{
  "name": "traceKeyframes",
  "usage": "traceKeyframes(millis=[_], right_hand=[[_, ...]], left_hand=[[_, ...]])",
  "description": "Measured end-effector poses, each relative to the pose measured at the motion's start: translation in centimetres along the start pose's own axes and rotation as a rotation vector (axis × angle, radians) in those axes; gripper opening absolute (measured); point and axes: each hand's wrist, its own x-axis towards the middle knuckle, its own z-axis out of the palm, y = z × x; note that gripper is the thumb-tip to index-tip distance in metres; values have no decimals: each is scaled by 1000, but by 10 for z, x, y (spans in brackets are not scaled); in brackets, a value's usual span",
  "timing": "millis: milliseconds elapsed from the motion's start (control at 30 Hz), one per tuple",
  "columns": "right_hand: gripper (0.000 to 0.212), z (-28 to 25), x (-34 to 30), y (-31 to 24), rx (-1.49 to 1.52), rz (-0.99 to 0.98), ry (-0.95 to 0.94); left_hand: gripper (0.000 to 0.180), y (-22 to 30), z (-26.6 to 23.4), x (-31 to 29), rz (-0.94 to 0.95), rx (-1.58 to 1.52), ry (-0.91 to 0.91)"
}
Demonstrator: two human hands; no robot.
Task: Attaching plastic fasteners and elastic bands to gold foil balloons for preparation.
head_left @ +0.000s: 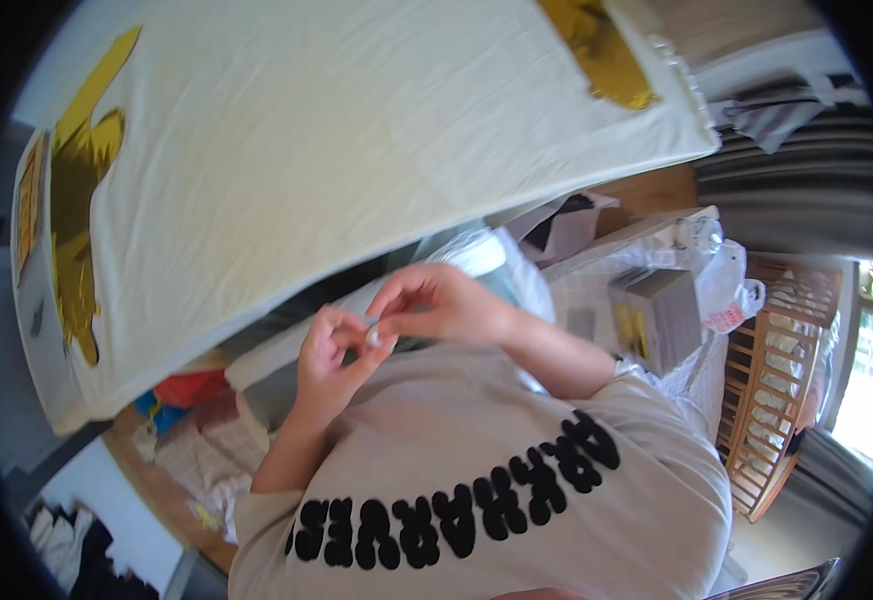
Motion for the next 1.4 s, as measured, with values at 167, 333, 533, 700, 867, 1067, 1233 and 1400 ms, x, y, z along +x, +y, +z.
traceKeyframes(millis=[167,333,533,700,867,1067,1233,1400], right_hand=[[7,7,-7,-24,-381,-267,179],[7,-15,-35,-69,-440,-454,275],[9,-162,-97,-159,-1007,-451,1101],[17,-264,-105,-197,-1248,-316,1308],[18,-308,-96,-204,-1412,-284,1288],[17,-318,-93,-208,-1455,-160,1296],[15,-328,-97,-209,-1582,-247,1203],[17,-337,-100,-211,-1661,-207,1088]], left_hand=[[46,-10,1,4,-61,-280,49],[56,-19,-1,-4,-93,-424,-10],[23,-22,-9,-4,-88,-198,12],[18,-19,-10,-2,-157,-204,125],[12,-17,-11,-5,-209,-257,120],[8,-24,-22,-14,-210,-306,128],[7,-23,-24,-16,-219,-328,143],[6,-18,-24,-14,-207,-324,142]])
